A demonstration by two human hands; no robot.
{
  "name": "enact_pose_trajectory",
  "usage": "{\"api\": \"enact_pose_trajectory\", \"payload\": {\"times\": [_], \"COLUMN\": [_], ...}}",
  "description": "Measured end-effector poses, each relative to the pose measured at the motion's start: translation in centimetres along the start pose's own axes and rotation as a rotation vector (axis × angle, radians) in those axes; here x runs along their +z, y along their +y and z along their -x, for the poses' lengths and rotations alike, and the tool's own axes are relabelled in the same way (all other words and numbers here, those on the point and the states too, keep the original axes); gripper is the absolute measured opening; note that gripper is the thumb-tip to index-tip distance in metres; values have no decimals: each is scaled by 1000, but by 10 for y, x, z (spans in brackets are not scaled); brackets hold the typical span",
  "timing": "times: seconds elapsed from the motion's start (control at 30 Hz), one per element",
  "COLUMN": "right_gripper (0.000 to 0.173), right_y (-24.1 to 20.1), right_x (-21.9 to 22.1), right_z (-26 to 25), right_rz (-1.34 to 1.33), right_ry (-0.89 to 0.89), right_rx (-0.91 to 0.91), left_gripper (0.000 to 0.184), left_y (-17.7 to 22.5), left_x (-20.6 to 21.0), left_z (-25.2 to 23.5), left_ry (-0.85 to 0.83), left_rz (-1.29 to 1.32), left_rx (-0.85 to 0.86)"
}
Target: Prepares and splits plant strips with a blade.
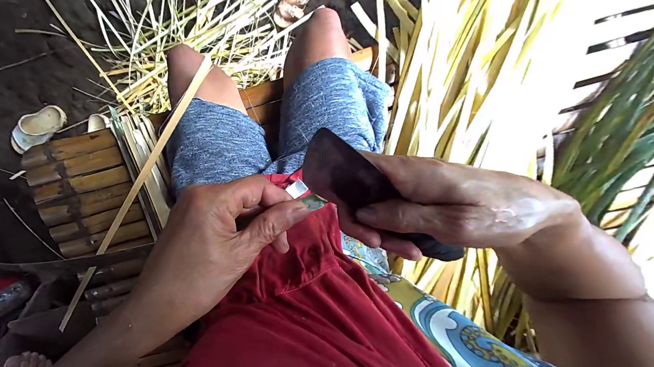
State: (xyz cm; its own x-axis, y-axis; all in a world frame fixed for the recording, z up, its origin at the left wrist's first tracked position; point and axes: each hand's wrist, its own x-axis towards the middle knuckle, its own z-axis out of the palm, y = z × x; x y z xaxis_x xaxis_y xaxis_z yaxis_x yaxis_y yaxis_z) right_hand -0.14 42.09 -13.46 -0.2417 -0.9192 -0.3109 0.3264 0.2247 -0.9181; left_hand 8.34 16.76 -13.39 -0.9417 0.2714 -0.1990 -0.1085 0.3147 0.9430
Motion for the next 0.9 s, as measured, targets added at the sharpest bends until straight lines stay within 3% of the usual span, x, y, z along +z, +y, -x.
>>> {"api": "enact_pose_trajectory", "payload": {"times": [0.37,0.5,0.6,0.7,0.77,0.8,0.83,0.9], "right_gripper": [12,13,13,34,48,43,34,23], "right_y": [0,7,7,8,4,4,6,11], "right_x": [12,24,30,30,18,10,1,-13], "right_z": [-11,-25,-34,-44,-46,-48,-50,-54], "right_rz": [-194,-323,-91,369,348,260,224,230], "right_ry": [-21,24,169,285,189,159,175,276], "right_rx": [-9,-35,-137,-216,-158,-139,-152,-232], "left_gripper": [13,18,17,13,8,7,10,41], "left_y": [9,11,12,4,3,5,10,11], "left_x": [1,5,2,0,1,1,1,-8], "left_z": [4,6,2,-3,-3,-1,1,1], "left_ry": [1,62,133,178,170,139,89,-58], "left_rz": [104,-48,-130,-112,7,97,175,145], "left_rx": [-34,-23,-26,-81,-136,-159,-174,-97]}}
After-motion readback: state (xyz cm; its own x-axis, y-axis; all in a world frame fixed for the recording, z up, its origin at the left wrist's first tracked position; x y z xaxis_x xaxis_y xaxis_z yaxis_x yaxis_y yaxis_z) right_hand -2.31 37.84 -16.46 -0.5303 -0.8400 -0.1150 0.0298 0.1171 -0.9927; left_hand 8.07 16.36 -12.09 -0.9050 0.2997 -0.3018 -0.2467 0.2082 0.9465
